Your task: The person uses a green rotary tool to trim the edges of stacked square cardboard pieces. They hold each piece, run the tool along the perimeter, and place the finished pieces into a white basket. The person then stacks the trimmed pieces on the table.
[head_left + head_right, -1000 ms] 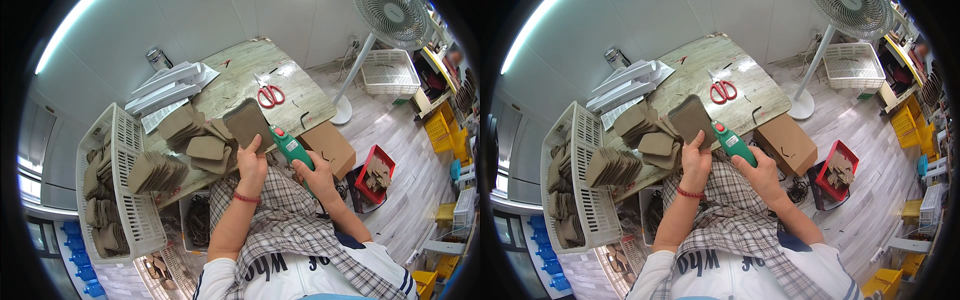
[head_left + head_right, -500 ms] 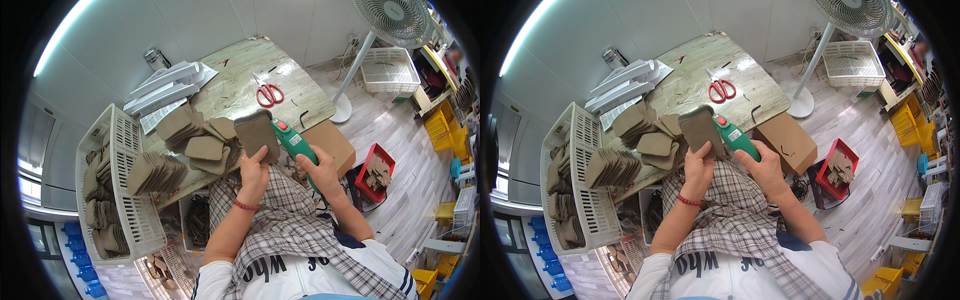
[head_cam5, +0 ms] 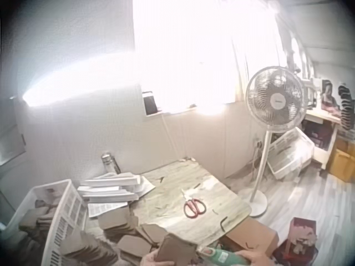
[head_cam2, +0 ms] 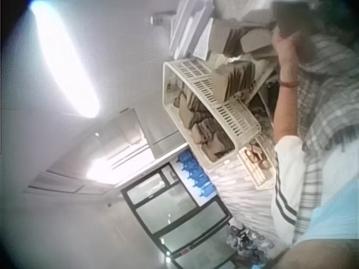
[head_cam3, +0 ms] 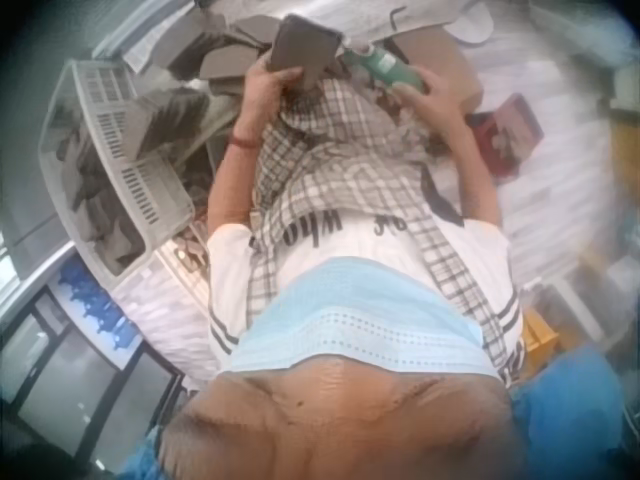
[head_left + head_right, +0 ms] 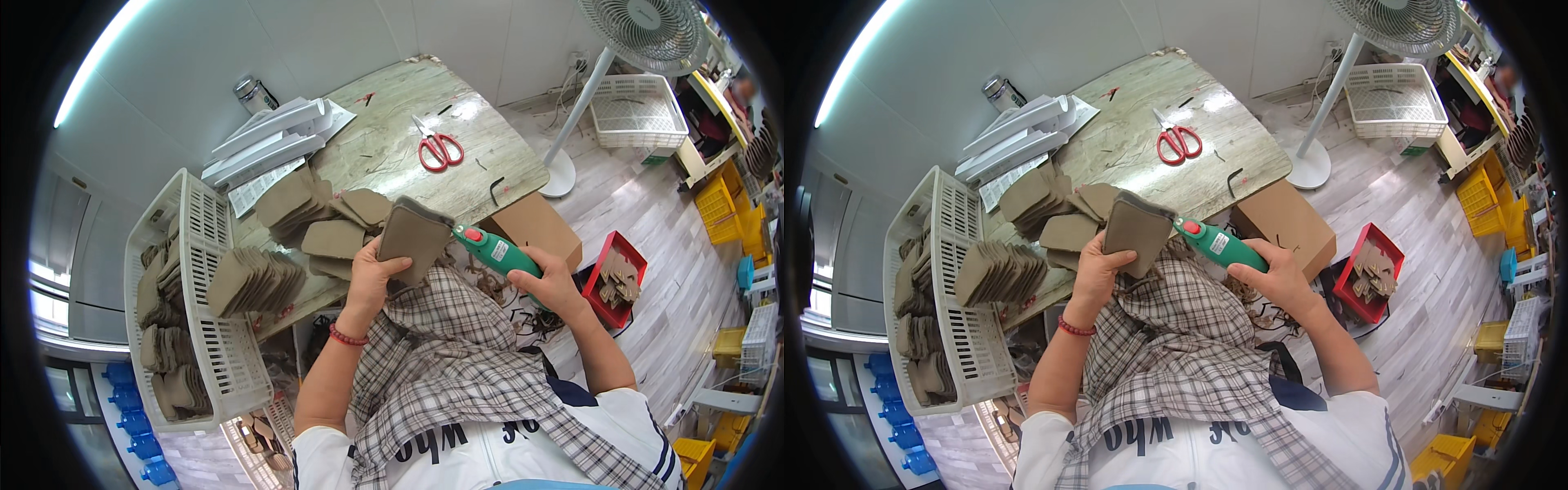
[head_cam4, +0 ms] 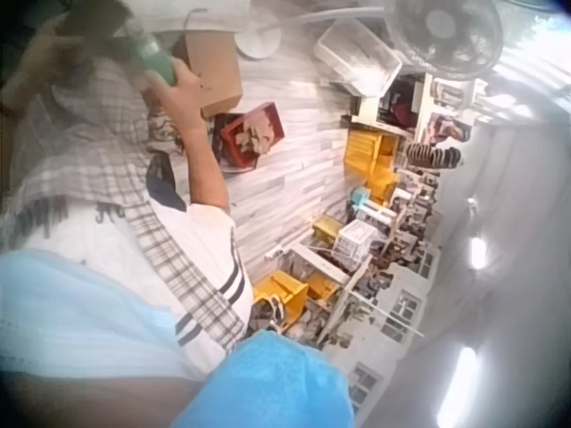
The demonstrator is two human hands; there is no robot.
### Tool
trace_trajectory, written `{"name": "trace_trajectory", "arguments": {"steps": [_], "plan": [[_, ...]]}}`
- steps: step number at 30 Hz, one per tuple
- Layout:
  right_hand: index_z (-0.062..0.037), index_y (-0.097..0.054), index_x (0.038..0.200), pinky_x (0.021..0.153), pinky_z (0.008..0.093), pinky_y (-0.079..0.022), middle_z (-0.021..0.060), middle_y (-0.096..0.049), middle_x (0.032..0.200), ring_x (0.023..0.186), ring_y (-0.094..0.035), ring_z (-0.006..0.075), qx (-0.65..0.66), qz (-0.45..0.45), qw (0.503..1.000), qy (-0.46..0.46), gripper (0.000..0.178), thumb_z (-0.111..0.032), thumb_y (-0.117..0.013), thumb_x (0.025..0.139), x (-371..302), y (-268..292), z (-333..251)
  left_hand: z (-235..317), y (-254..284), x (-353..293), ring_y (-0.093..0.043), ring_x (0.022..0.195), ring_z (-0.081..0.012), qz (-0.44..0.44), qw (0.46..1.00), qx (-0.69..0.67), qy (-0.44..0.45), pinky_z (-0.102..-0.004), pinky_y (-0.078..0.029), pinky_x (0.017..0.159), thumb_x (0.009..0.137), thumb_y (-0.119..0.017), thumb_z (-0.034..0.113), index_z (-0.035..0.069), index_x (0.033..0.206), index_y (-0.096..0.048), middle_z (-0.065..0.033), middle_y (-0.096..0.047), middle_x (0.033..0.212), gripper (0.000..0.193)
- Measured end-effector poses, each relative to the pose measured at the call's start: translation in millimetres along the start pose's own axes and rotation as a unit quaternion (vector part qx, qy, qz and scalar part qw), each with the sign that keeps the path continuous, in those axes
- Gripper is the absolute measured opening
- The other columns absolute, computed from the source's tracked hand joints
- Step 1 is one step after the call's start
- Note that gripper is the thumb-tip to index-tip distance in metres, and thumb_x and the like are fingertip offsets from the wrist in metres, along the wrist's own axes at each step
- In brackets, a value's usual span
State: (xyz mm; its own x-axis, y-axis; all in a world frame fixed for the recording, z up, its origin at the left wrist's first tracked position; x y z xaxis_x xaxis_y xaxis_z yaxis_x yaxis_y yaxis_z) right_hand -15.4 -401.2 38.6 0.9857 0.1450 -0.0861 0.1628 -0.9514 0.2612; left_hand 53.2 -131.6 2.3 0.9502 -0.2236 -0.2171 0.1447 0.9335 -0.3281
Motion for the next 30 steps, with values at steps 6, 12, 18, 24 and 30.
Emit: {"name": "trace_trajectory", "arguments": {"steps": [6, 12, 18, 24, 30], "plan": [[0.0029, -0.063, 0.117, 0.065, 0.0244, -0.048, 0.0024, -0.064, 0.089, 0.073, -0.058, 0.0072, -0.05, -0.012, 0.998, 0.023, 0.043, -0.024, -0.075, 0.086, -5.0, -0.9, -4.4, -2.0, 4.6, -0.9, -0.067, 0.092, -0.0139, -0.033, 0.997, 0.043, 0.051, -0.0282, -0.055, 0.082, 0.077, -0.068, -0.012, -0.001, 0.122, -0.062, -0.0069, -0.07, 0.108, 0.047], [0.0009, -0.065, 0.114, 0.07, 0.0268, -0.051, 0.0079, -0.068, 0.085, 0.076, -0.062, 0.0104, -0.05, 0.006, 0.999, 0.001, 0.044, -0.029, -0.077, 0.084, -6.8, -6.9, -10.3, -13.0, 4.0, -4.7, -0.066, 0.093, -0.0138, -0.034, 0.992, 0.074, 0.095, -0.0276, -0.053, 0.084, 0.075, -0.069, -0.012, -0.001, 0.124, -0.061, -0.0062, -0.07, 0.108, 0.051], [0.0021, -0.064, 0.112, 0.063, 0.0249, -0.048, 0.0037, -0.064, 0.082, 0.069, -0.058, 0.0076, -0.02, 0.012, 1.0, -0.01, 0.039, -0.025, -0.075, 0.086, -2.1, -17.4, -2.9, -20.5, -4.6, -8.2, -0.066, 0.091, -0.0132, -0.049, 0.99, 0.074, 0.112, -0.0271, -0.053, 0.083, 0.076, -0.069, -0.012, -0.001, 0.124, -0.061, -0.0055, -0.07, 0.108, 0.05], [0.0008, -0.066, 0.11, 0.063, 0.0251, -0.048, 0.0037, -0.065, 0.077, 0.068, -0.058, 0.0078, 0.021, 0.001, 0.999, -0.039, 0.039, -0.028, -0.075, 0.085, 2.3, -23.0, 1.8, -24.3, -3.1, -10.8, -0.066, 0.088, -0.0119, -0.054, 0.985, 0.093, 0.135, -0.0258, -0.053, 0.081, 0.075, -0.068, -0.012, -0.001, 0.12, -0.063, -0.0046, -0.07, 0.105, 0.046], [0.0013, -0.065, 0.11, 0.058, 0.0243, -0.047, 0.0018, -0.062, 0.075, 0.063, -0.056, 0.0066, 0.067, -0.049, 0.993, -0.08, 0.035, -0.024, -0.073, 0.088, 0.5, -24.2, 6.2, -13.3, -1.5, -12.4, -0.064, 0.084, -0.0111, -0.093, 0.971, 0.166, 0.146, -0.026, -0.053, 0.076, 0.073, -0.067, -0.013, -0.001, 0.11, -0.066, -0.0043, -0.069, 0.095, 0.038]]}}
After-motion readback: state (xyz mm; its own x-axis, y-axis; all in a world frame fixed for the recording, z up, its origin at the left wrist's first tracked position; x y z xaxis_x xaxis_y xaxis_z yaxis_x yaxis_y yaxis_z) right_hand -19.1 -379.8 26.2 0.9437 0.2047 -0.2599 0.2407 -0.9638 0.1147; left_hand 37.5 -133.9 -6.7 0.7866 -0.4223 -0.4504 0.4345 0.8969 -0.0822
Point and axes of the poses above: each hand's wrist, its own x-axis towards the middle knuckle, its own y-axis out of the back of the hand, z = x × y, the point moved 10 cm from there along x, towards the middle knuckle
